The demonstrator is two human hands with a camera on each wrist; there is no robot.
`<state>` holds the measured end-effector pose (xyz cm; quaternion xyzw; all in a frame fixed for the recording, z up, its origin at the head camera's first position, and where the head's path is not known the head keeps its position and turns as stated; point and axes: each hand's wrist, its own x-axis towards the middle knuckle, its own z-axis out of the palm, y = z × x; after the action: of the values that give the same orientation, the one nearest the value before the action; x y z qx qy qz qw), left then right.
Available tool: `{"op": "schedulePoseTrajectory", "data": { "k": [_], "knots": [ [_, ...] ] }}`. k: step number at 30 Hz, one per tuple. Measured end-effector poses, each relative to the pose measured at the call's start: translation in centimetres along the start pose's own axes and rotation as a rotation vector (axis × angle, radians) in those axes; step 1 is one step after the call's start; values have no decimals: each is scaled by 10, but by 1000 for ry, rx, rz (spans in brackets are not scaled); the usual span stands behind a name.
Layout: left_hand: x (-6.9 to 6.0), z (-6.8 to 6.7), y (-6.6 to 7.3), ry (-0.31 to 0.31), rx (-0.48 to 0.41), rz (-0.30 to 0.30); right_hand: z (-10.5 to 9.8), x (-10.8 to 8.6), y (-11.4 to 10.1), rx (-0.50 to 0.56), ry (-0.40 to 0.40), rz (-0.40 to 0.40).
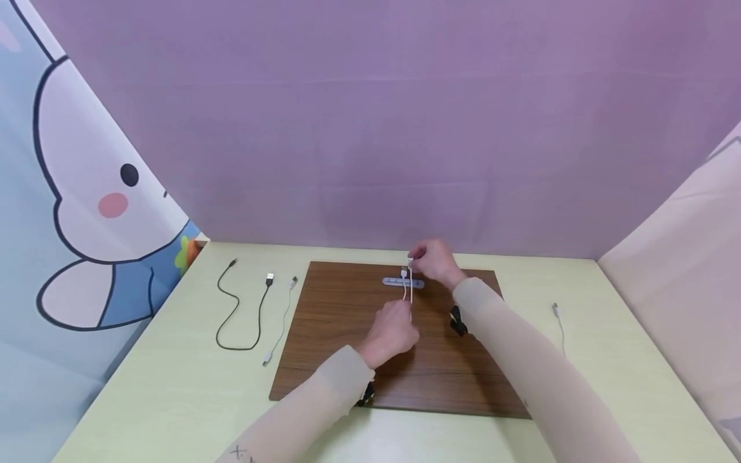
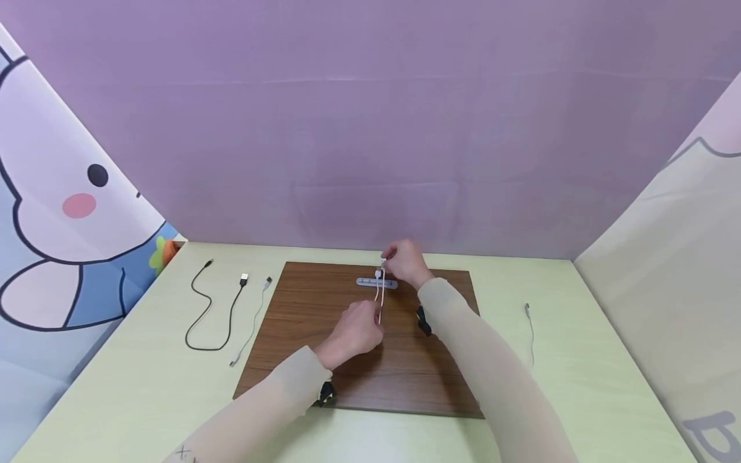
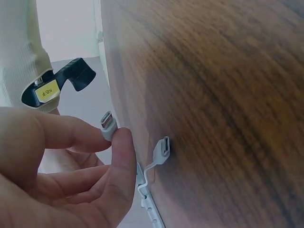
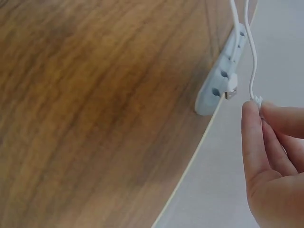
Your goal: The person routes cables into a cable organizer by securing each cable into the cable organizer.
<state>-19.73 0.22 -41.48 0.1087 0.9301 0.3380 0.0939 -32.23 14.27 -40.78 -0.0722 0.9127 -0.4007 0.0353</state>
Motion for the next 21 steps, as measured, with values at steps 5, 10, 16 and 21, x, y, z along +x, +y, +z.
{"op": "schedulePoseTrajectory", "data": {
  "k": [5, 10, 16, 21],
  "knots": [
    [1, 1, 0, -24, -47, -35, 5, 0, 3, -10, -1, 10],
    [3, 2, -1, -27, -57, -62, 8, 1, 6, -26, -8, 5],
    [6, 3, -3, -20, -25, -48, 11, 4, 9, -51, -17, 5],
    [7, 3, -3, -26, -3, -25, 11, 5, 11, -59, -25, 1]
  ]
}}
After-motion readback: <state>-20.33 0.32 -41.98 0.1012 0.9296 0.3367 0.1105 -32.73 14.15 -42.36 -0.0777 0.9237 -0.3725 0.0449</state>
